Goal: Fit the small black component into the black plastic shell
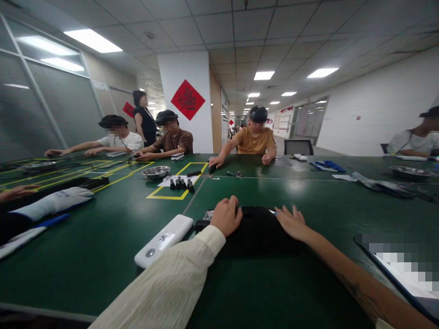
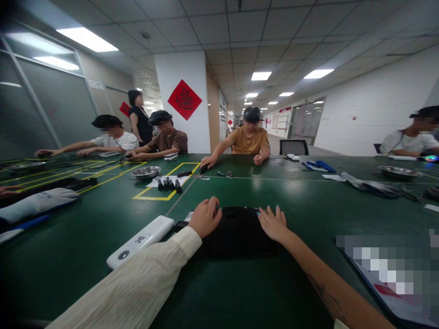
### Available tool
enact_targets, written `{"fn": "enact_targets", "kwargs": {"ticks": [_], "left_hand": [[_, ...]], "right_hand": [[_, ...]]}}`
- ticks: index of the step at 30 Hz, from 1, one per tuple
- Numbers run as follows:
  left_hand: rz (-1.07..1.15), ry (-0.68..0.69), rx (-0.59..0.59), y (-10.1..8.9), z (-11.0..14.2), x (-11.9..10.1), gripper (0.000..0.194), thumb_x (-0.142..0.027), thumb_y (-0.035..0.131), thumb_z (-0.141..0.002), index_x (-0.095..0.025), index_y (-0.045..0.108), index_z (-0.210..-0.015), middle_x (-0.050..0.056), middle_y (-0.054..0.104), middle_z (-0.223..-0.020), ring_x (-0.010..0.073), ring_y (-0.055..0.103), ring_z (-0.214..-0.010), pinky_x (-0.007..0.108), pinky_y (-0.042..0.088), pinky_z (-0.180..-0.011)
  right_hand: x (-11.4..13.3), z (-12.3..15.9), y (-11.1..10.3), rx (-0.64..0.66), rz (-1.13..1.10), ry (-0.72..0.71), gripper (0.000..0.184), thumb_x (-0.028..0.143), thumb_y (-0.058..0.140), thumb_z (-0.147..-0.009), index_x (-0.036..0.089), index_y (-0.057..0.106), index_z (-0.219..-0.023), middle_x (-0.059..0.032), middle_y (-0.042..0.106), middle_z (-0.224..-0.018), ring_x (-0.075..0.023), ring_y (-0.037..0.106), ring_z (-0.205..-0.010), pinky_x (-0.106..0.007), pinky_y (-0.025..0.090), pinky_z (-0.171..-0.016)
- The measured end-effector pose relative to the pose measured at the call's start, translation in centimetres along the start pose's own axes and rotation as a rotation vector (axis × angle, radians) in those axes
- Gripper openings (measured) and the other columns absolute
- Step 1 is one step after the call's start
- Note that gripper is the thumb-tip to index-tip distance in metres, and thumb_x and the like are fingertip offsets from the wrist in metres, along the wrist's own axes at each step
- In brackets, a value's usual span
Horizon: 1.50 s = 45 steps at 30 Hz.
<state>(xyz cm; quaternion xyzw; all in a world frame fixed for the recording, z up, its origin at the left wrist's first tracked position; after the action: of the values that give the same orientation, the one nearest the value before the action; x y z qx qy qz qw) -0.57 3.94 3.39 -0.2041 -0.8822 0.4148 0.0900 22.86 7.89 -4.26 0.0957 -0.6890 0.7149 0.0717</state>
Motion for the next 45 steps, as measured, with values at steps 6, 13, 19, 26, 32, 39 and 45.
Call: {"fn": "enact_targets", "kwargs": {"ticks": [6, 13, 19, 26, 32, 39, 45], "left_hand": [[-0.27, -0.299, 0.13, 0.4, 0.9, 1.7, 0.05, -0.035, 0.048, -0.076, -0.018, 0.041, -0.123, 0.015, 0.052, -0.11, 0.0311, 0.048, -0.099, 0.047, 0.033, -0.084], [-0.274, -0.498, 0.466, 1.1, 1.1, 3.0, 0.039, -0.036, 0.032, -0.083, -0.019, 0.046, -0.116, 0.014, 0.055, -0.1, 0.031, 0.057, -0.088, 0.041, 0.04, -0.069], [-0.283, -0.511, 0.496, 1.0, 1.0, 3.3, 0.036, -0.037, 0.03, -0.085, -0.015, 0.05, -0.105, 0.013, 0.055, -0.095, 0.0282, 0.06, -0.083, 0.036, 0.042, -0.064], [-0.365, -0.457, 0.43, 0.9, 1.1, 3.5, 0.034, -0.036, 0.033, -0.083, -0.015, 0.055, -0.097, 0.016, 0.058, -0.093, 0.0325, 0.054, -0.093, 0.039, 0.039, -0.07], [-0.367, -0.475, 0.383, 0.8, 1.1, 3.4, 0.033, -0.035, 0.036, -0.082, -0.016, 0.054, -0.103, 0.015, 0.054, -0.098, 0.0309, 0.054, -0.09, 0.04, 0.039, -0.07], [-0.342, -0.36, 0.221, 1.0, 0.9, 2.6, 0.04, -0.018, 0.033, -0.083, -0.022, 0.043, -0.121, 0.014, 0.049, -0.099, 0.0247, 0.053, -0.081, 0.035, 0.041, -0.062], [-0.243, -0.014, -0.114, -0.9, 0.0, 0.1, 0.033, -0.021, 0.04, -0.082, -0.02, 0.047, -0.115, 0.01, 0.048, -0.106, 0.0216, 0.047, -0.086, 0.035, 0.04, -0.073]], "right_hand": [[0.6, 0.4, -0.5, -0.096, 0.001, 0.049, 0.058, 0.048, 0.016, -0.087, 0.021, 0.028, -0.137, -0.0101, 0.026, -0.142, -0.031, 0.005, -0.133, -0.051, 0.013, -0.104], [0.9, 0.6, -0.8, -0.165, -0.042, 0.091, 0.057, 0.043, 0.019, -0.088, 0.017, 0.025, -0.138, -0.0126, 0.027, -0.142, -0.0289, 0.006, -0.133, -0.047, 0.014, -0.104], [0.8, 0.5, -0.8, -0.18, -0.065, 0.088, 0.056, 0.042, 0.02, -0.088, 0.017, 0.027, -0.137, -0.0116, 0.03, -0.14, -0.0285, 0.008, -0.133, -0.049, 0.015, -0.103], [0.9, 0.5, -0.8, -0.162, -0.076, 0.082, 0.056, 0.041, 0.021, -0.088, 0.016, 0.028, -0.137, -0.012, 0.032, -0.139, -0.0286, 0.01, -0.133, -0.049, 0.016, -0.102], [0.5, 0.2, -0.4, -0.135, -0.104, 0.061, 0.058, 0.045, 0.02, -0.087, 0.017, 0.028, -0.137, -0.0106, 0.032, -0.14, -0.0295, 0.01, -0.133, -0.05, 0.015, -0.103], [0.9, 0.2, -0.7, -0.239, -0.086, -0.001, 0.051, 0.037, 0.027, -0.087, 0.017, 0.039, -0.132, -0.0084, 0.042, -0.134, -0.0296, 0.02, -0.13, -0.046, 0.021, -0.103], [1.1, 0.2, -0.9, -0.284, -0.074, -0.046, 0.048, 0.035, 0.028, -0.087, 0.017, 0.045, -0.127, -0.007, 0.046, -0.13, -0.0283, 0.024, -0.128, -0.045, 0.025, -0.1]]}}
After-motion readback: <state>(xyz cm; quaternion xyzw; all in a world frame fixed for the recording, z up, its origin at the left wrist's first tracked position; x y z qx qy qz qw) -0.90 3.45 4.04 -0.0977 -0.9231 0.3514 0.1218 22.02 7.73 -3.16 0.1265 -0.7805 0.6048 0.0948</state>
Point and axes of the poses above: each hand's wrist, its own z-axis away from the middle knuckle, its own y-axis out of the palm, x = y × z, the point moved 4 cm from there along -z, towards the middle knuckle
